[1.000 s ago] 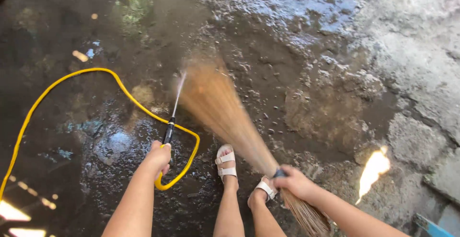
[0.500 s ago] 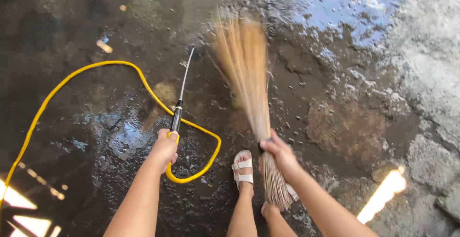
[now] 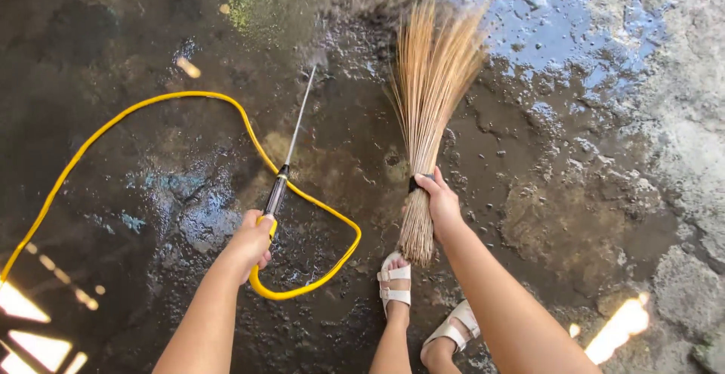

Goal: Cleaning a wet concrete floor by sweeping with a broom and spraying with a water hose wand.

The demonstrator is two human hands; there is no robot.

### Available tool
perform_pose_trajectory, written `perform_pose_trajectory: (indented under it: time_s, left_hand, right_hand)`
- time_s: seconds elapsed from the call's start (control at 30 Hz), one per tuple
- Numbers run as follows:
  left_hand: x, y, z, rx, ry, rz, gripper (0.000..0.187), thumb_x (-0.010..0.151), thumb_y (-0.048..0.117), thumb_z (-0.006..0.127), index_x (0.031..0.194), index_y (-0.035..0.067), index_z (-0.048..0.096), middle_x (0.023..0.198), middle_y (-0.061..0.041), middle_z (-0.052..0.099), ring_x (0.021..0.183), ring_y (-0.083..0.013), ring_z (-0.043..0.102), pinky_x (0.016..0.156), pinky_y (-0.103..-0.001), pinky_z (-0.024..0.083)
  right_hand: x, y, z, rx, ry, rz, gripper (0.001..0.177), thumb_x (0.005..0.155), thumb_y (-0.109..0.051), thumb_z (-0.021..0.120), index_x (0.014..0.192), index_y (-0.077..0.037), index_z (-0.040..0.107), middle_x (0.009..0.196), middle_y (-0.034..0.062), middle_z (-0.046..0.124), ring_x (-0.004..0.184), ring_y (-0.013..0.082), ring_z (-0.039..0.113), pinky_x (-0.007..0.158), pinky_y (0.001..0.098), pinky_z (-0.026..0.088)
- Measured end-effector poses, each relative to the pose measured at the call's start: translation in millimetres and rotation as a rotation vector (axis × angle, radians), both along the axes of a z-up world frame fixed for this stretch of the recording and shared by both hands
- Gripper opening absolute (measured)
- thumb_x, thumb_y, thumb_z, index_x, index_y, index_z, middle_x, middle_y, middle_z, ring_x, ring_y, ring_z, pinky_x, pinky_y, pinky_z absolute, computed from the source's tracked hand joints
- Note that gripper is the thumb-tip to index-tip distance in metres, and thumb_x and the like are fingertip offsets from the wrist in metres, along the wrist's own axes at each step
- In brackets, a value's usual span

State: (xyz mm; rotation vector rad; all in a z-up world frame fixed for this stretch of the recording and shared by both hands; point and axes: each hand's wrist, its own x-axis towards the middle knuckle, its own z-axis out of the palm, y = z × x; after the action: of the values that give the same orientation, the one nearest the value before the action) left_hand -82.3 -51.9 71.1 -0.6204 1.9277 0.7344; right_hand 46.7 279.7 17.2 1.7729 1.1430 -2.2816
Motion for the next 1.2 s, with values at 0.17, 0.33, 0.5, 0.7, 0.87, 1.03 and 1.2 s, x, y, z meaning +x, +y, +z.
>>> perform_pose_trajectory:
  time_s: [0.17, 0.33, 0.5, 0.7, 0.87, 1.03, 1.2]
  left_hand:
    - [34, -19, -11, 0.054, 0.019, -0.03, 0.04, 0.104, 0.039, 0.045, 0.138, 0.018, 0.043, 0.073, -0.007, 0.05, 0.053, -0.0183, 0.05, 0.045, -0.036, 0.042]
    - [81, -35, -9, 0.063, 0.041, 0.025, 0.046, 0.103, 0.039, 0.048, 0.145, 0.022, 0.039, 0.071, -0.007, 0.052, 0.052, -0.0202, 0.051, 0.044, -0.038, 0.042]
    - [135, -43, 19, 0.063, 0.091, -0.028, 0.049, 0.101, 0.044, 0.049, 0.145, 0.023, 0.039, 0.076, -0.009, 0.059, 0.055, -0.0228, 0.058, 0.051, -0.041, 0.046]
    - [218, -114, -17, -0.176, 0.447, -0.173, 0.043, 0.102, 0.05, 0.052, 0.131, 0.018, 0.048, 0.094, -0.017, 0.067, 0.064, -0.0274, 0.059, 0.066, -0.046, 0.047]
    - [275, -160, 104, -0.161, 0.29, -0.017, 0.044, 0.105, 0.046, 0.046, 0.133, 0.013, 0.042, 0.08, -0.019, 0.065, 0.057, -0.029, 0.061, 0.055, -0.045, 0.045]
    - [331, -199, 141, -0.011, 0.271, 0.115, 0.039, 0.106, 0.04, 0.047, 0.126, 0.008, 0.042, 0.069, -0.012, 0.052, 0.047, -0.0235, 0.051, 0.045, -0.042, 0.042]
    - [346, -221, 117, 0.413, 0.165, 0.246, 0.039, 0.103, 0.038, 0.063, 0.109, 0.002, 0.046, 0.073, -0.007, 0.047, 0.046, -0.0154, 0.048, 0.041, -0.032, 0.039]
  right_hand:
    - [71, -22, 74, -0.211, 0.051, 0.314, 0.068, 0.083, -0.031, 0.062, 0.149, -0.031, 0.044, 0.071, 0.011, 0.063, 0.052, 0.0249, 0.064, 0.047, 0.0394, 0.054]
    - [173, -18, 73, -0.224, -0.097, 0.634, 0.041, 0.084, -0.026, 0.071, 0.115, 0.0, 0.061, 0.07, 0.0159, 0.068, 0.052, 0.0271, 0.067, 0.048, 0.0391, 0.054]
    - [219, -12, 58, -0.378, -0.223, 0.487, 0.034, 0.083, -0.021, 0.073, 0.109, -0.004, 0.06, 0.073, 0.0181, 0.065, 0.056, 0.0314, 0.066, 0.053, 0.0439, 0.054]
    - [221, -14, 166, -0.329, -0.132, 0.565, 0.037, 0.083, -0.031, 0.069, 0.1, 0.0, 0.058, 0.071, 0.0167, 0.066, 0.055, 0.0286, 0.065, 0.051, 0.0409, 0.056]
    - [273, 0, 211, -0.429, -0.079, 0.472, 0.039, 0.087, -0.034, 0.068, 0.1, 0.0, 0.054, 0.075, 0.0135, 0.066, 0.058, 0.0232, 0.065, 0.052, 0.0361, 0.056]
    - [321, -12, 262, -0.38, 0.068, 0.473, 0.038, 0.086, -0.033, 0.068, 0.102, -0.001, 0.055, 0.075, 0.0128, 0.067, 0.057, 0.0207, 0.066, 0.051, 0.0354, 0.056]
    - [333, -39, 294, -0.507, 0.223, 0.228, 0.035, 0.087, -0.032, 0.067, 0.1, -0.003, 0.053, 0.074, 0.0113, 0.066, 0.059, 0.0199, 0.068, 0.053, 0.0325, 0.059]
